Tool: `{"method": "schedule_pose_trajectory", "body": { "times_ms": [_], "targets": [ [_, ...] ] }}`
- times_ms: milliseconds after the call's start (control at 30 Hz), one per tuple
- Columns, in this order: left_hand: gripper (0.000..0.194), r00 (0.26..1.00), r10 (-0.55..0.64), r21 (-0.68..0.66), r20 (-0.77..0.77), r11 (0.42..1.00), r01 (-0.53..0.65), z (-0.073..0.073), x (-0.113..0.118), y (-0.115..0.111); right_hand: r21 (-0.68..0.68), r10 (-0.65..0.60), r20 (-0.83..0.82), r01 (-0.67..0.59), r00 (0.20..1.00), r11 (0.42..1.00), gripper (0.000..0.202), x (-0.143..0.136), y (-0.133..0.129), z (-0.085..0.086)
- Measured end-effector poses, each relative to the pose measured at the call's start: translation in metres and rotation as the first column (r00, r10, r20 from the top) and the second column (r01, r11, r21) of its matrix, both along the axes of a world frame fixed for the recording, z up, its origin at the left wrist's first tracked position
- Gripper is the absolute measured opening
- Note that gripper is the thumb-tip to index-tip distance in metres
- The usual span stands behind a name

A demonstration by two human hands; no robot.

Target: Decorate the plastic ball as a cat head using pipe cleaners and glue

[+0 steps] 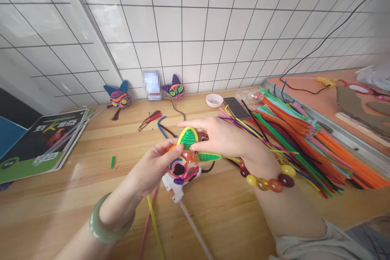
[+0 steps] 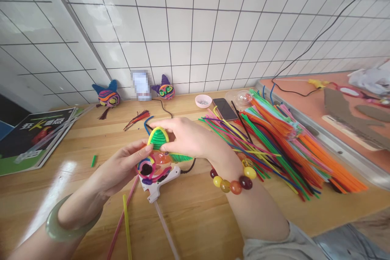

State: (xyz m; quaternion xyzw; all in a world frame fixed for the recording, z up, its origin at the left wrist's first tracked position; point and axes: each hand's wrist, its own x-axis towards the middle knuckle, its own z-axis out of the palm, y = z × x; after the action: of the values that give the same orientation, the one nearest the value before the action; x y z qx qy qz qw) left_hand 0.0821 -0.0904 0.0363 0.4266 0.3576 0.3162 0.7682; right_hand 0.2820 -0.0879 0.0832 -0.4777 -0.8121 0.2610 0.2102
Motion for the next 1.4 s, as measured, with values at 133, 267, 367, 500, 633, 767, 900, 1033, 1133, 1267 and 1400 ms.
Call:
{"method": "schedule_pose_trajectory", "body": {
  "times_ms": [133, 267, 367, 500, 633, 767, 900, 1033, 1133, 1267, 1400],
  "targets": [
    [0.029, 1.0, 0.003, 0.0, -0.003, 1.0, -0.003, 0.0012, 0.0001, -0.0004, -0.009, -0.012, 0.018, 0.012, 1.0, 1.0, 0.049, 0.0003, -0.0001, 0.0003],
    [0.029, 1.0, 0.001, -0.007, -0.004, 1.0, -0.001, 0.0005, 0.0, 0.0001, -0.008, -0.019, 0.023, 0.019, 1.0, 1.0, 0.053, 0.0001, -0.0004, 0.001],
    [0.029, 1.0, 0.001, -0.01, -0.005, 1.0, -0.001, -0.0004, 0.0001, 0.0004, 0.003, -0.011, 0.02, 0.011, 1.0, 1.0, 0.052, 0.0, -0.0005, 0.001],
    [0.029, 1.0, 0.003, 0.0, 0.003, 1.0, -0.003, -0.0012, -0.0001, 0.0003, 0.016, -0.001, 0.015, 0.001, 1.0, 1.0, 0.052, 0.0005, -0.0005, 0.0003],
    [0.028, 1.0, 0.003, -0.01, -0.008, 1.0, -0.003, -0.0014, -0.001, -0.0007, 0.023, 0.003, 0.023, -0.003, 1.0, 1.0, 0.052, 0.0012, -0.0006, -0.0006],
    [0.028, 1.0, 0.0, -0.01, -0.004, 1.0, 0.0, -0.0011, -0.0006, -0.0007, 0.039, 0.011, 0.027, -0.012, 1.0, 0.999, 0.053, 0.0018, -0.0005, -0.0006],
    [0.027, 1.0, -0.003, -0.01, -0.006, 1.0, 0.003, -0.0015, 0.0008, 0.0005, 0.044, 0.009, 0.021, -0.01, 1.0, 0.999, 0.052, 0.0016, 0.0002, -0.0008],
    [0.025, 1.0, 0.0, -0.01, -0.002, 1.0, 0.0, -0.0025, 0.0009, 0.0006, 0.033, 0.003, 0.019, -0.003, 1.0, 0.999, 0.052, 0.0007, 0.0006, -0.0015],
    [0.024, 1.0, 0.002, -0.007, -0.004, 1.0, -0.002, -0.0027, 0.0006, 0.0001, 0.021, 0.001, 0.017, -0.001, 1.0, 1.0, 0.053, 0.0002, 0.0004, -0.0017],
    [0.025, 1.0, 0.004, -0.006, -0.008, 1.0, -0.004, -0.0025, 0.0003, -0.0002, 0.008, -0.003, 0.015, 0.003, 1.0, 1.0, 0.055, -0.0001, 0.0003, -0.0012],
    [0.024, 1.0, 0.005, -0.003, -0.016, 1.0, -0.005, -0.002, 0.0007, -0.0001, -0.002, -0.008, 0.017, 0.008, 1.0, 1.0, 0.055, -0.0001, 0.0, -0.0004]
  ]
}}
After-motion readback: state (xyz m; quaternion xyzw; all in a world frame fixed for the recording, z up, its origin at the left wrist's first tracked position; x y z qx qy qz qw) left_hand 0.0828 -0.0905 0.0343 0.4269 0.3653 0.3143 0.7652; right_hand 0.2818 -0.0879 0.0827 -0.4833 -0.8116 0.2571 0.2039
